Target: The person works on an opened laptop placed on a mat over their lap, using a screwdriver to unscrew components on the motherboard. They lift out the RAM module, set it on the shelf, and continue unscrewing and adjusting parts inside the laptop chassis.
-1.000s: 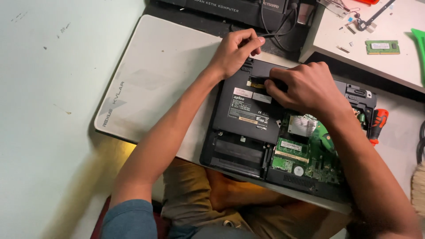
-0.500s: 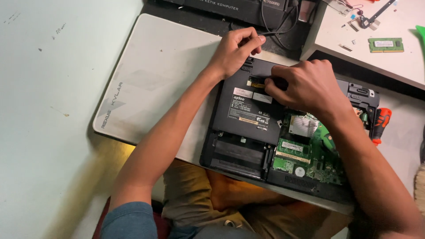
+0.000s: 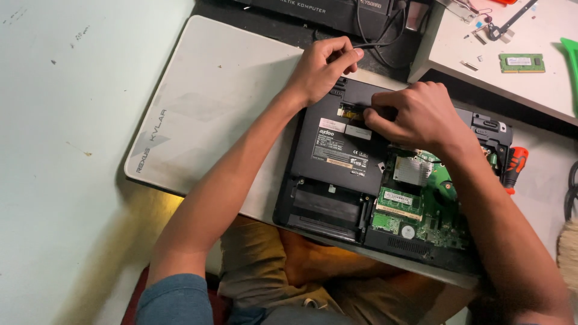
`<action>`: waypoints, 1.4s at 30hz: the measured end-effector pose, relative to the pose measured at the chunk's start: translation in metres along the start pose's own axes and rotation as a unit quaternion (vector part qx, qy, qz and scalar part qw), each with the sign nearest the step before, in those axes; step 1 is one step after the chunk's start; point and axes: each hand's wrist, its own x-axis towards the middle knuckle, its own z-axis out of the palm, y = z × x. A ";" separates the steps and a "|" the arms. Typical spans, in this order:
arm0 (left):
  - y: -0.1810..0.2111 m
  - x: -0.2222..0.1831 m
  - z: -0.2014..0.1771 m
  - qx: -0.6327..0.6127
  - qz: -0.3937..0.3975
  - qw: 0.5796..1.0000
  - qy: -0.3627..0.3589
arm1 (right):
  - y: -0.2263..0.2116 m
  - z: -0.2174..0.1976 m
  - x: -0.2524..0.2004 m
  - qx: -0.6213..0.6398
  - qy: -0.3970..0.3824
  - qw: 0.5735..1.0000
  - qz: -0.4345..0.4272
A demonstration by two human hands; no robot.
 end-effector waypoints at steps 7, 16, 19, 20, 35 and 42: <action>-0.001 0.001 0.000 -0.011 -0.004 1.000 -0.009 | -0.001 0.000 0.002 0.036 -0.013 0.998 0.053; 0.009 -0.004 -0.003 0.007 -0.001 1.000 -0.012 | 0.010 0.004 -0.004 0.132 0.026 0.990 0.048; 0.013 -0.007 -0.003 0.038 0.056 0.998 -0.017 | 0.012 -0.001 -0.010 0.203 0.057 0.977 0.020; 0.014 -0.009 -0.003 0.066 0.106 0.992 -0.018 | 0.013 -0.004 -0.012 0.245 0.063 0.968 0.003; 0.028 -0.023 -0.001 0.258 0.306 0.903 -0.157 | 0.032 -0.067 -0.044 0.086 -0.078 0.985 0.131; 0.029 -0.026 0.008 0.333 0.357 0.860 -0.149 | 0.020 -0.054 -0.047 -0.042 -0.102 0.990 0.087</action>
